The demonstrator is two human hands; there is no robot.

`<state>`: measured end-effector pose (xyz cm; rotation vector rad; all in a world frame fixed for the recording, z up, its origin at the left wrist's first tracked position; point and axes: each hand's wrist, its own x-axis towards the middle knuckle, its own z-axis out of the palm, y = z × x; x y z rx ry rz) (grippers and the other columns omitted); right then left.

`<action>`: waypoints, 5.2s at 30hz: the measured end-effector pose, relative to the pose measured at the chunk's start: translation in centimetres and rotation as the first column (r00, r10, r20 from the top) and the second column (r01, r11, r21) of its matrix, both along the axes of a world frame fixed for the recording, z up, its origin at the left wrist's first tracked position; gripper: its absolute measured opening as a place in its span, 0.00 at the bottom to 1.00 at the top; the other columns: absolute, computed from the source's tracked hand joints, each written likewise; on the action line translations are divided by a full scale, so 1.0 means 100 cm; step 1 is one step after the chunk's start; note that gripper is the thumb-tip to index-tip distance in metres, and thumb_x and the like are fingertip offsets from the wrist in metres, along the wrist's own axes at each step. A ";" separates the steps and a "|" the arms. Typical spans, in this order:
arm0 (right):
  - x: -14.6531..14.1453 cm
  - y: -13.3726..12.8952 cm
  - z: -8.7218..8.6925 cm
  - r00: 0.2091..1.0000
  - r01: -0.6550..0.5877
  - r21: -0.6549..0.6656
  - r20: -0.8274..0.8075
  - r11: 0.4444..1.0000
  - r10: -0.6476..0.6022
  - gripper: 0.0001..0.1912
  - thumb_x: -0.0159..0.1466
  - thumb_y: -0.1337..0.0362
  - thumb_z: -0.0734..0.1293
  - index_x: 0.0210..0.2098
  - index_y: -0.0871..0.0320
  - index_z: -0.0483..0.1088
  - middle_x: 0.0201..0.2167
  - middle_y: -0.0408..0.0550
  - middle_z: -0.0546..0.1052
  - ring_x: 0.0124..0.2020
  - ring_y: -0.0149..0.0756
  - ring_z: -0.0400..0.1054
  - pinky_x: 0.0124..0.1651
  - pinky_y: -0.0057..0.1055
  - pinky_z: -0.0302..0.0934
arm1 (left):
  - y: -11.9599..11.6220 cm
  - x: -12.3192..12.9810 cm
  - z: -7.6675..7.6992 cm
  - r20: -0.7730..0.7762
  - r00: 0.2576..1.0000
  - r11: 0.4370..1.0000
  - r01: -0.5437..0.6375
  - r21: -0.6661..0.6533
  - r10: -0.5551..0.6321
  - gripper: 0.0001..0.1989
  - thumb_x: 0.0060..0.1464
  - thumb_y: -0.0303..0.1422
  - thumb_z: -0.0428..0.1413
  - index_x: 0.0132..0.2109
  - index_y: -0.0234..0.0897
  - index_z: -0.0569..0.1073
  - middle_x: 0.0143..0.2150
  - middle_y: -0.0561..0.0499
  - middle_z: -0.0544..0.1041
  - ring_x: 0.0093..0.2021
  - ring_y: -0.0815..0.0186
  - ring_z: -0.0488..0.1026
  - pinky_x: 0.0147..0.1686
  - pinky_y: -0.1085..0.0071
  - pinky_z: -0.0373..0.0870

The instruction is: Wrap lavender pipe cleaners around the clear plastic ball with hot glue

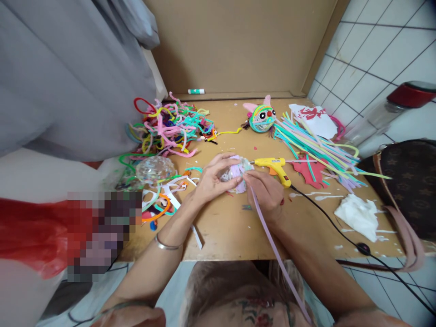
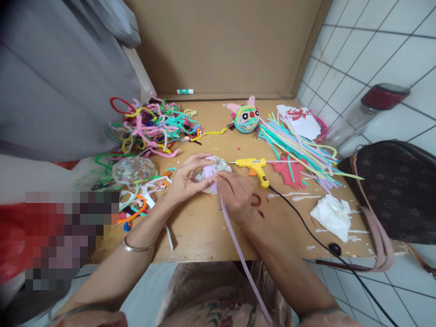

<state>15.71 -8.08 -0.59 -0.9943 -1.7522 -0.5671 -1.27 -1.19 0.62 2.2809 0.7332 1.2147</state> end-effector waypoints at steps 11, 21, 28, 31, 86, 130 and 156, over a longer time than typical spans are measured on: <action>-0.002 0.003 -0.006 1.000 0.016 0.007 0.003 1.000 -0.016 0.13 0.64 0.73 0.65 0.46 0.56 0.73 0.39 0.52 0.81 0.42 0.37 0.77 0.47 0.33 0.72 | 0.000 0.000 0.000 0.010 1.000 1.000 0.023 -0.017 -0.023 0.18 0.54 0.37 0.61 0.51 0.38 0.75 0.56 0.38 0.74 0.56 0.56 0.73 0.57 0.56 0.69; 0.000 0.002 0.003 1.000 -0.016 -0.059 0.011 0.998 0.017 0.10 0.65 0.72 0.62 0.43 0.57 0.73 0.38 0.52 0.81 0.40 0.36 0.76 0.44 0.33 0.71 | 0.000 -0.003 0.002 -0.049 0.998 0.999 0.042 0.013 -0.042 0.19 0.55 0.38 0.60 0.53 0.37 0.74 0.57 0.38 0.73 0.58 0.56 0.72 0.58 0.56 0.69; 0.002 0.001 0.004 0.998 -0.064 -0.106 -0.003 0.992 0.064 0.10 0.65 0.72 0.63 0.43 0.57 0.72 0.38 0.51 0.81 0.41 0.37 0.76 0.46 0.35 0.70 | -0.001 -0.004 0.005 -0.074 0.996 0.997 0.055 0.054 -0.051 0.20 0.55 0.38 0.59 0.54 0.37 0.73 0.57 0.38 0.73 0.58 0.57 0.72 0.58 0.58 0.69; 0.002 0.000 0.007 0.997 -0.068 -0.125 0.012 0.990 0.070 0.09 0.65 0.72 0.64 0.42 0.57 0.72 0.38 0.52 0.81 0.41 0.37 0.76 0.46 0.34 0.70 | 0.000 -0.005 0.006 -0.090 0.994 0.995 0.065 0.077 -0.058 0.20 0.55 0.36 0.59 0.54 0.36 0.73 0.57 0.37 0.72 0.58 0.56 0.71 0.58 0.57 0.69; -0.001 0.000 0.014 0.999 -0.044 -0.057 0.029 0.997 0.046 0.08 0.64 0.74 0.65 0.40 0.59 0.71 0.34 0.50 0.80 0.38 0.35 0.74 0.43 0.32 0.66 | -0.004 0.000 0.013 -0.136 0.991 0.985 0.016 0.170 0.007 0.26 0.48 0.41 0.64 0.52 0.35 0.71 0.52 0.39 0.77 0.54 0.53 0.73 0.56 0.53 0.69; -0.004 0.004 0.013 0.981 -0.138 -0.162 -0.157 0.977 0.112 0.08 0.65 0.70 0.64 0.39 0.56 0.76 0.34 0.49 0.79 0.37 0.36 0.74 0.41 0.35 0.70 | -0.008 0.000 0.011 -0.299 0.954 0.990 0.020 0.141 0.024 0.36 0.40 0.51 0.67 0.52 0.35 0.69 0.61 0.31 0.67 0.61 0.45 0.67 0.58 0.48 0.68; 0.000 0.005 0.009 0.970 -0.104 -0.236 -0.241 0.966 0.046 0.13 0.64 0.63 0.68 0.49 0.54 0.71 0.40 0.49 0.80 0.40 0.38 0.75 0.42 0.36 0.72 | -0.002 0.005 -0.002 -0.167 0.985 0.980 -0.008 0.201 0.042 0.30 0.44 0.35 0.62 0.55 0.34 0.66 0.59 0.34 0.71 0.60 0.49 0.69 0.58 0.52 0.69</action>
